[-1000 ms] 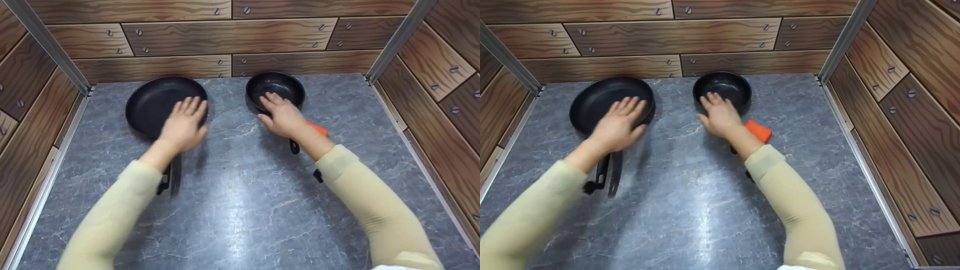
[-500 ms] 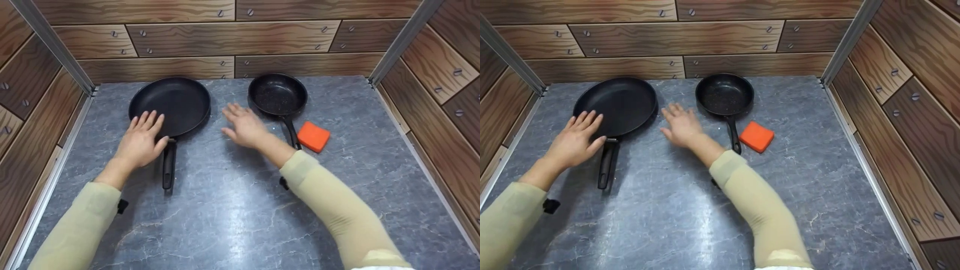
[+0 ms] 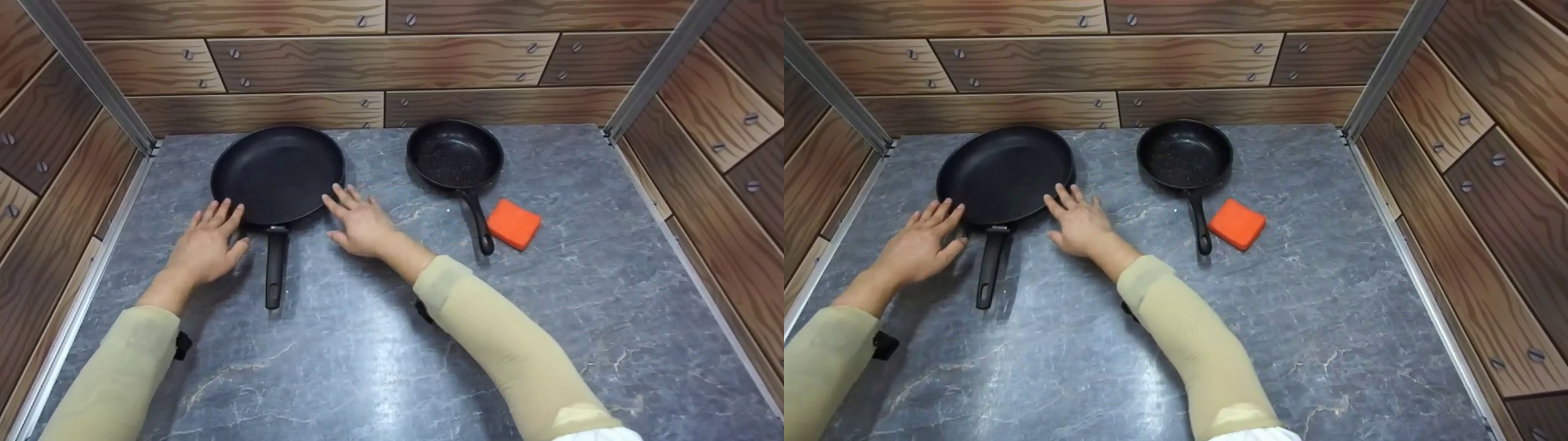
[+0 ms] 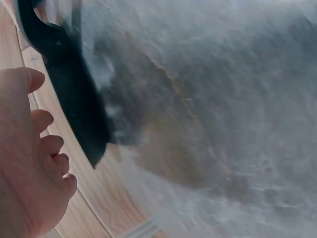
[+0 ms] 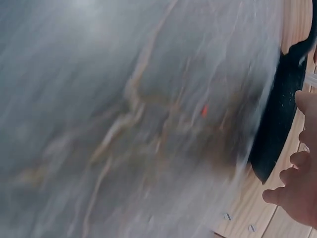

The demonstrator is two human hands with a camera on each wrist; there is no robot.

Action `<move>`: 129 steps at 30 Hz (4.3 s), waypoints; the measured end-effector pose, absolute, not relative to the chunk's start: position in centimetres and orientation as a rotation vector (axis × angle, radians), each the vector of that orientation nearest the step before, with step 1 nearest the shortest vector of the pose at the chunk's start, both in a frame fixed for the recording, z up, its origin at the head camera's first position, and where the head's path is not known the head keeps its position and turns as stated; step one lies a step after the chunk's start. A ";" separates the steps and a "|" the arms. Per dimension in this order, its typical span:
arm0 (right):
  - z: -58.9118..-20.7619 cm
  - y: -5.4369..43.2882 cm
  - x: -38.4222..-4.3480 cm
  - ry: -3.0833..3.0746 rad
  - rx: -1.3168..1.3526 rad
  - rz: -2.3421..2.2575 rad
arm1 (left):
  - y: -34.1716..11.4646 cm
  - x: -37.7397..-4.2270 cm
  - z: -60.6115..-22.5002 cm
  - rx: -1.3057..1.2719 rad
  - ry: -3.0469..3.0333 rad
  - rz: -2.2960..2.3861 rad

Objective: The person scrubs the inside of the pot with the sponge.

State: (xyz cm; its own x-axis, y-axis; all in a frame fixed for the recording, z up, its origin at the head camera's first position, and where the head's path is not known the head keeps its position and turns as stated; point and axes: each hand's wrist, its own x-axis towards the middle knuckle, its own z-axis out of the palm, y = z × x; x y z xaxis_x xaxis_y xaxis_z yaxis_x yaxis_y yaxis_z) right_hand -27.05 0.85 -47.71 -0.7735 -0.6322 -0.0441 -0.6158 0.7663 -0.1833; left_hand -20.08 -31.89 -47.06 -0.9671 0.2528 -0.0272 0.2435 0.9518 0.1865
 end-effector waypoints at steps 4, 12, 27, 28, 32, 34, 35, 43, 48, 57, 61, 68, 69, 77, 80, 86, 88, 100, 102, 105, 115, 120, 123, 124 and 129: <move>-47.9 0.0 -27.0 2.825 -1.017 -0.232 | -32.3 -20.0 -47.6 0.396 3.025 0.290; -47.9 -0.5 -27.0 2.766 -0.968 -0.199 | -32.3 -20.1 -48.0 0.382 2.973 0.292; -47.7 0.0 -26.6 2.784 -0.970 -0.111 | -31.4 -19.4 -47.9 0.407 2.977 0.295; -47.7 0.2 -26.6 2.788 -0.973 -0.109 | -31.3 -19.3 -47.8 0.420 2.982 0.295; -47.7 1.1 -26.2 2.800 -0.984 -0.101 | -30.6 -18.9 -47.9 0.441 2.997 0.305; -47.7 1.5 -26.0 2.805 -0.995 -0.100 | -30.2 -18.8 -48.0 0.448 3.006 0.302; -47.7 1.7 -25.8 2.804 -0.998 -0.105 | -30.0 -18.7 -48.0 0.452 3.009 0.302; -47.5 3.3 -24.8 2.799 -0.993 -0.131 | -28.5 -17.8 -48.3 0.479 3.029 0.302; -47.5 4.4 -24.3 2.810 -1.001 -0.128 | -27.7 -17.4 -48.4 0.494 3.041 0.300; -47.5 6.4 -23.2 2.825 -1.044 -0.149 | -26.1 -16.5 -48.4 0.535 3.055 0.295; -47.5 7.3 -22.6 2.824 -1.046 -0.172 | -25.4 -16.1 -48.5 0.554 3.054 0.287; -47.5 8.7 -21.7 2.808 -1.017 -0.198 | -24.3 -15.5 -48.6 0.597 3.052 0.289; -47.5 8.9 -21.6 2.806 -1.010 -0.205 | -24.1 -15.3 -48.6 0.599 3.047 0.288; -47.4 10.3 -20.3 2.812 -1.024 -0.227 | -22.9 -14.4 -48.6 0.613 3.047 0.280; -47.3 10.7 -19.8 2.809 -1.030 -0.231 | -22.5 -13.9 -48.6 0.628 3.059 0.277; -47.2 11.7 -18.9 2.804 -1.031 -0.237 | -21.7 -12.9 -48.6 0.660 3.087 0.298; -47.2 12.0 -18.6 2.807 -1.032 -0.245 | -21.4 -12.6 -48.5 0.661 3.092 0.298; -47.1 13.7 -17.0 2.816 -1.027 -0.293 | -19.8 -11.3 -48.4 0.684 3.079 0.259; -47.1 14.0 -16.8 2.819 -1.029 -0.296 | -19.6 -11.1 -48.4 0.685 3.073 0.250; -47.2 14.3 -16.5 2.822 -1.030 -0.292 | -19.4 -10.9 -48.3 0.680 3.066 0.239; -47.1 15.3 -15.5 2.825 -1.032 -0.287 | -18.8 -10.3 -48.3 0.726 3.094 0.223; -47.1 15.3 -15.4 2.830 -1.028 -0.281 | -18.7 -10.1 -48.6 0.714 3.107 0.234; -47.2 15.1 -15.4 2.834 -1.031 -0.269 | -18.7 -10.0 -48.7 0.676 3.111 0.276; -47.2 15.2 -15.3 2.835 -1.032 -0.266 | -18.6 -9.9 -48.7 0.665 3.114 0.292; -47.1 15.2 -15.3 2.841 -1.051 -0.275 | -18.2 -9.3 -48.6 0.619 3.135 0.375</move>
